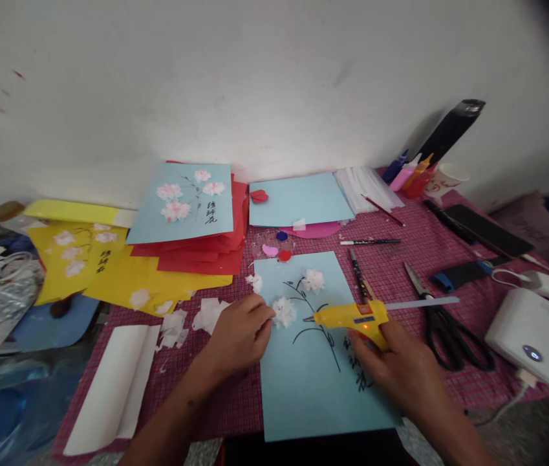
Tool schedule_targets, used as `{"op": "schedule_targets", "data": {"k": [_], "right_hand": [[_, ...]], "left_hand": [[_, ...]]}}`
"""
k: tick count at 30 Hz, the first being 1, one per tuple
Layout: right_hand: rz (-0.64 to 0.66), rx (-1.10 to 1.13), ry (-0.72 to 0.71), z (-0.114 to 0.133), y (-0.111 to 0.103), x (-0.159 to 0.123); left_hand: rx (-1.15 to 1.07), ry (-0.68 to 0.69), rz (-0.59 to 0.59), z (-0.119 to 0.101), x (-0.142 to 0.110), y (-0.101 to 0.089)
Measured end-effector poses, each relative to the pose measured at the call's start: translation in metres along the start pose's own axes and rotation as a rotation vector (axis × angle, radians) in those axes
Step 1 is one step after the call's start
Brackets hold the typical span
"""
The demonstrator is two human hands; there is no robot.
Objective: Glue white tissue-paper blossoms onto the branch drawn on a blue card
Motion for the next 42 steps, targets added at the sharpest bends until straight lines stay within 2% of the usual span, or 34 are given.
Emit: {"op": "schedule_targets", "data": {"k": [6,12,14,18,19,20,22,25,27,32,36,42], "right_hand": [[0.008,0.042,0.051,0.0,-0.001,0.001],[0.027,0.08,0.138,-0.004,-0.005,0.004],[0.031,0.11,0.147,-0.005,-0.007,0.006],[0.039,0.226,0.173,-0.012,-0.011,0.01],[0.04,0.251,0.186,-0.015,-0.012,0.012],[0.043,0.268,0.199,-0.019,-0.012,0.013],[0.047,0.288,0.221,-0.028,-0.01,0.016],[0.034,0.317,0.232,-0.039,-0.005,0.018],[0.021,0.329,0.242,-0.044,-0.003,0.018],[0.01,0.323,0.257,-0.041,-0.004,0.019],[0.033,0.328,0.255,-0.036,-0.003,0.019],[0.066,0.321,0.256,-0.041,0.003,0.016]], "left_hand": [[0.074,0.045,0.075,-0.007,0.001,0.003],[0.053,0.074,0.062,-0.007,0.0,0.006],[0.008,0.061,-0.015,0.001,0.0,0.0],[-0.07,-0.057,-0.315,0.026,-0.001,-0.025],[-0.066,-0.104,-0.35,0.031,0.0,-0.031],[-0.054,-0.145,-0.342,0.035,0.001,-0.035],[-0.005,-0.192,-0.239,0.036,0.005,-0.037],[0.113,-0.187,-0.06,0.03,0.014,-0.033],[0.209,-0.18,-0.011,0.027,0.019,-0.03],[0.34,-0.205,0.013,0.035,0.025,-0.019],[0.33,-0.193,0.014,0.043,0.024,-0.012],[0.286,-0.169,-0.024,0.042,0.023,-0.012]]}}
Point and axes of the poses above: each hand's wrist, its own x-axis towards the middle knuckle, its own y-axis out of the palm, z = x × y, the point moved 4 cm from there along x, towards the middle knuckle, and after that the axes turned 2 degrees about x, right-handed, at the moved point
